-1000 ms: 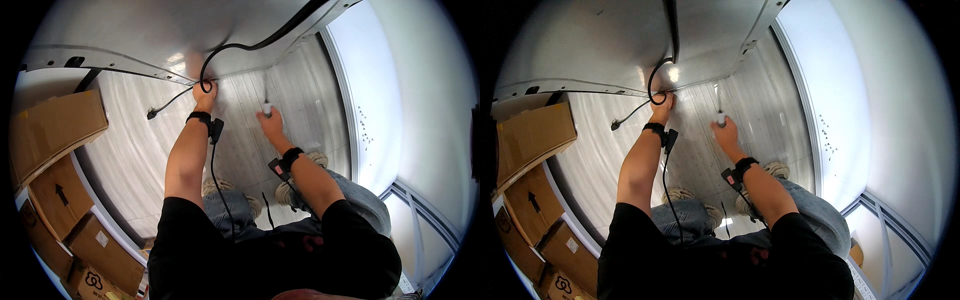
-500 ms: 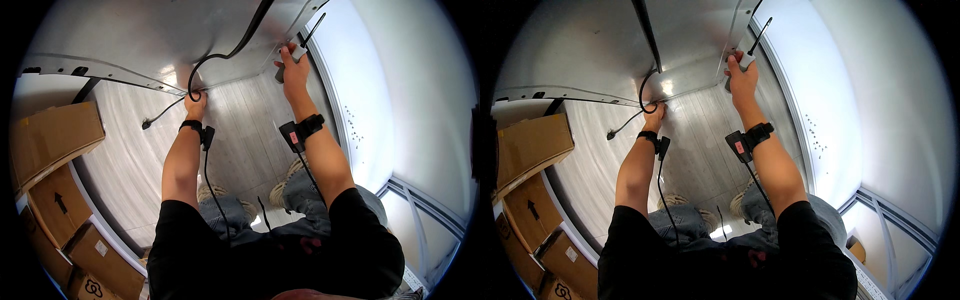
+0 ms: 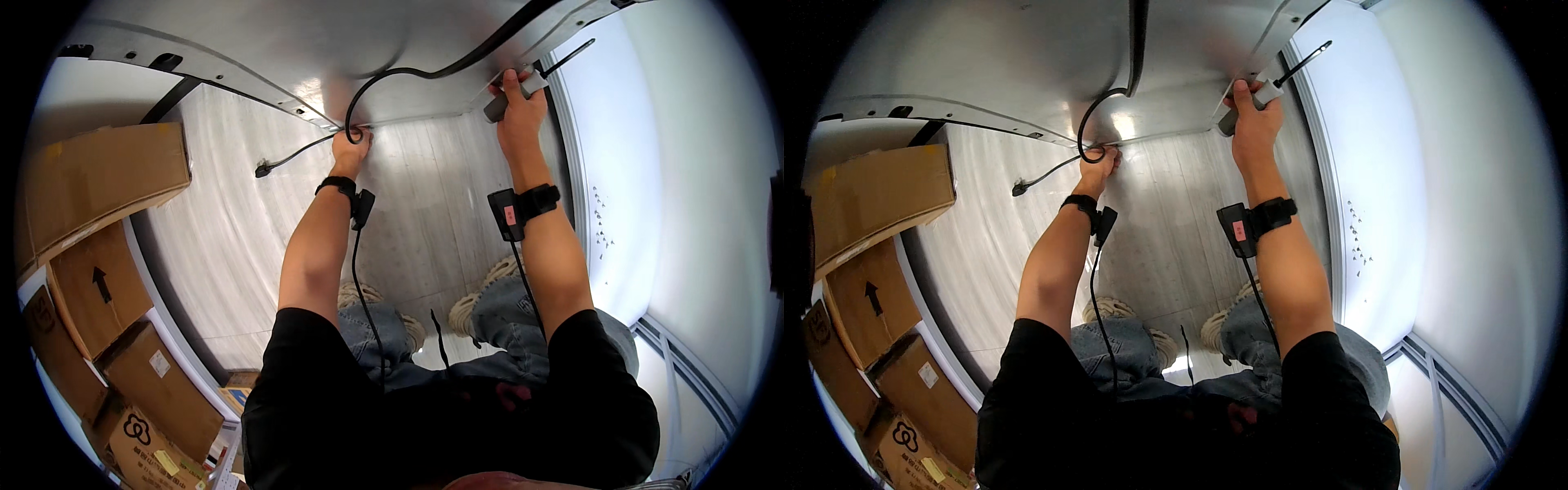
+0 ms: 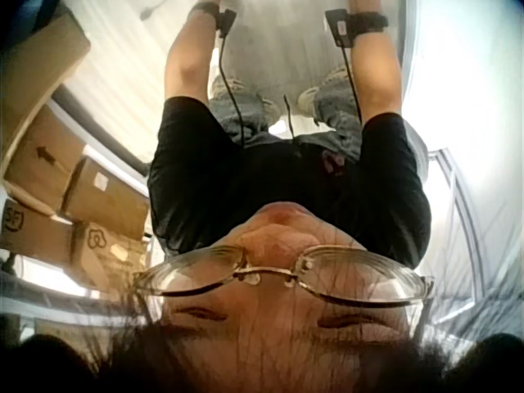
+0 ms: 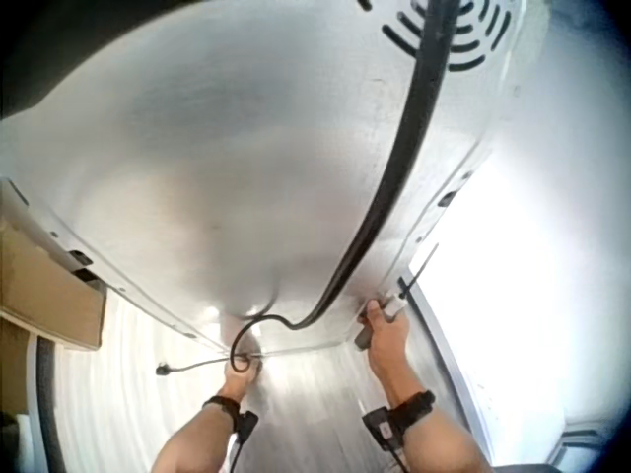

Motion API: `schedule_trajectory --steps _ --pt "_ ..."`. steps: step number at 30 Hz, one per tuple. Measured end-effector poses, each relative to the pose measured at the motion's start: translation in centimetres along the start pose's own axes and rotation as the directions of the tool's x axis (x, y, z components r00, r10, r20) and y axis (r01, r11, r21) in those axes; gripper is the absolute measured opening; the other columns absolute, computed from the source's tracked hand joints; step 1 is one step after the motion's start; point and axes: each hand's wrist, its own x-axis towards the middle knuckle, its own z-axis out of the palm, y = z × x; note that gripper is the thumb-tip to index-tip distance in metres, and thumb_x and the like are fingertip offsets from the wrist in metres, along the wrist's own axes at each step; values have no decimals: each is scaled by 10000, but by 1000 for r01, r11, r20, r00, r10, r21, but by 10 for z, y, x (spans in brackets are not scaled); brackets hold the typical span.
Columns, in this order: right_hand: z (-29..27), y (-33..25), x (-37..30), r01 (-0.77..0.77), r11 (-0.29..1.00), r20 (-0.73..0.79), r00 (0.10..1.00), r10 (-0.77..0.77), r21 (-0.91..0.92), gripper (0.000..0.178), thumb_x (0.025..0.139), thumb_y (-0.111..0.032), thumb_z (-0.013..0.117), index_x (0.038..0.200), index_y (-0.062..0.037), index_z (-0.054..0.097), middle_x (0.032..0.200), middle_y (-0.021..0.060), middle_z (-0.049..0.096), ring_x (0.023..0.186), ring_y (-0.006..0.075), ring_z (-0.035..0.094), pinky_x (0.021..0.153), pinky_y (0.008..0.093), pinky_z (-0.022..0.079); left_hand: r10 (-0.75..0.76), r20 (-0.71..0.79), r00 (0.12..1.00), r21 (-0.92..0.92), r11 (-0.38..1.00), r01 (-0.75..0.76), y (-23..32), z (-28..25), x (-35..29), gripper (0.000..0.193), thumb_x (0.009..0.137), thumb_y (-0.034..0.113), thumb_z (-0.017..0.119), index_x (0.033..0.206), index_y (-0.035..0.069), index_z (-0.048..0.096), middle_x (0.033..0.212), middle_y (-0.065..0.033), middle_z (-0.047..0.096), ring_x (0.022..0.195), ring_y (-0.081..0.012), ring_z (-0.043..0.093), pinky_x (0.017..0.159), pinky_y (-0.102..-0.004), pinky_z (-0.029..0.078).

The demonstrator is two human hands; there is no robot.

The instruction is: The person uses a cordless screwdriver to remove screws from a metal back panel of a wall-mounted appliance, then removes the panel. They wipe the appliance's exterior and interior surfaces with a blue cloth.

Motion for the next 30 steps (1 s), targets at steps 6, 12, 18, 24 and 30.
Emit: schedule_trajectory --steps 6,12,18,24,30 --pt "-11 3 6 6 999 -83 997 -2 41 199 865 -124 695 935 -54 522 877 46 584 751 153 566 699 303 495 -70 292 954 -163 979 122 39 -13 -54 95 828 126 608 832 59 675 774 -28 689 674 -131 639 567 -263 477" --pt "0 2 3 -16 999 -106 994 20 39 191 854 -94 700 907 -66 519 861 40 563 727 144 537 656 295 469 -211 643 736 223 971 83 37 -70 -78 196 823 204 557 916 74 669 814 -34 685 769 -152 653 632 -273 496" --pt "-2 -2 2 -37 997 -101 994 43 62 180 849 -63 691 884 -62 515 837 30 550 719 130 540 640 273 457 -208 568 797 337 942 5 94 -163 -104 194 766 151 594 930 72 663 826 -46 671 753 -164 649 654 -305 508" --pt "-3 -1 3 -90 995 -84 992 94 47 173 853 -64 683 877 -57 512 792 29 546 664 123 520 607 263 433 -2 214 977 -149 988 34 192 -256 -150 107 956 191 501 958 128 588 1059 4 631 1012 -148 553 839 -337 448" --pt "1 -17 -10 -124 992 -58 991 122 -20 145 873 -78 665 869 -49 523 802 35 550 665 145 527 587 279 444 274 155 949 -486 858 -168 253 -264 -208 113 983 180 473 927 127 557 1187 -38 550 1118 -192 509 919 -407 458"
